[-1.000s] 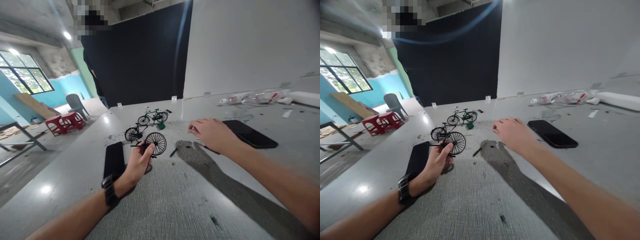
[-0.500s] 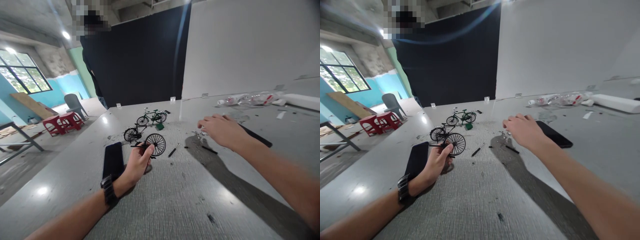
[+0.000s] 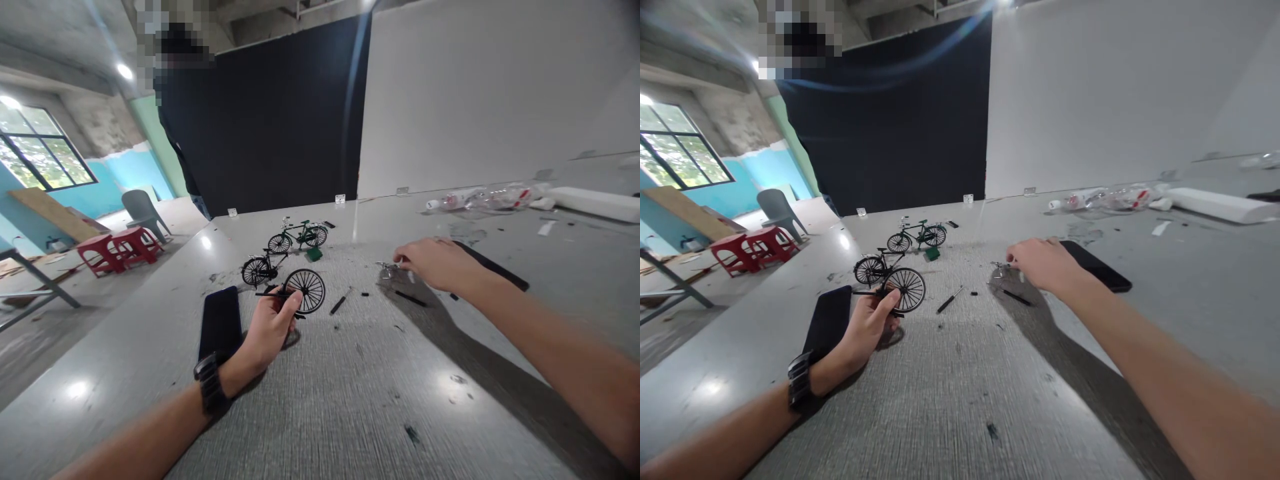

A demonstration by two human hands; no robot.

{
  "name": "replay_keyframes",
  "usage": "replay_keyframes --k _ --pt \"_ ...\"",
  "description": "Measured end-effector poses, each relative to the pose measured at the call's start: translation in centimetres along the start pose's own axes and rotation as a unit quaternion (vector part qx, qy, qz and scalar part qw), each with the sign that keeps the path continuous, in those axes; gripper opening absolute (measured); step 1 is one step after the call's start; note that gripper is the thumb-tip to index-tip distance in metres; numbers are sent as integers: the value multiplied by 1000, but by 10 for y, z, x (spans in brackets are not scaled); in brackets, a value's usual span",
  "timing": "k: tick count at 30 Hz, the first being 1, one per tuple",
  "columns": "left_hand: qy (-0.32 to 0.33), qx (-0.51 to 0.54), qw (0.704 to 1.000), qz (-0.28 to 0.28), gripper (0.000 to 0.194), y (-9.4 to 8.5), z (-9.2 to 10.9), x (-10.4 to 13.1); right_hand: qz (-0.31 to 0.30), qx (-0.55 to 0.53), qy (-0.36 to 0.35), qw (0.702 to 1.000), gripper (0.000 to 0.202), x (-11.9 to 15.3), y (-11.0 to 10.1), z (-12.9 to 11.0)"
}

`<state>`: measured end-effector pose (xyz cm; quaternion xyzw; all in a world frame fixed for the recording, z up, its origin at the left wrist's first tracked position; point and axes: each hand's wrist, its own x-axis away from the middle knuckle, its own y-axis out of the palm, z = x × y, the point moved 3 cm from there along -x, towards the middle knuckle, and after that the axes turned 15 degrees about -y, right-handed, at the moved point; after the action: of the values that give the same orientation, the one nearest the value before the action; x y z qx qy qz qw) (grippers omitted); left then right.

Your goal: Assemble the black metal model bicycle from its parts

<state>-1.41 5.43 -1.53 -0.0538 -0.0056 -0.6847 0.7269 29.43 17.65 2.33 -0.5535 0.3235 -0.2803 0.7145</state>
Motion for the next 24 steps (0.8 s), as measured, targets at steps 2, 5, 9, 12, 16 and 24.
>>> replay_keyframes --k 2,5,9,12,16,24 --pt "1 1 1000 0 40 0 0 0 -43 -4 25 999 18 0 -4 -5" --pt "4 1 1000 2 39 0 -1 0 -64 -7 39 997 16 -1 -7 -8" --pt "5 8 1000 -1 40 1 -2 -1 -74 -9 55 996 13 -1 -11 -9" --pt "-1 12 1000 -6 39 1 -2 -1 -48 -7 42 998 13 -4 -21 -19" --pt "-4 9 1000 -3 41 0 -2 -1 -33 -38 -12 999 14 -6 -32 -41" --pt "-6 5 1000 5 37 1 -4 -1 -19 -63 -76 995 10 -7 -16 -58"
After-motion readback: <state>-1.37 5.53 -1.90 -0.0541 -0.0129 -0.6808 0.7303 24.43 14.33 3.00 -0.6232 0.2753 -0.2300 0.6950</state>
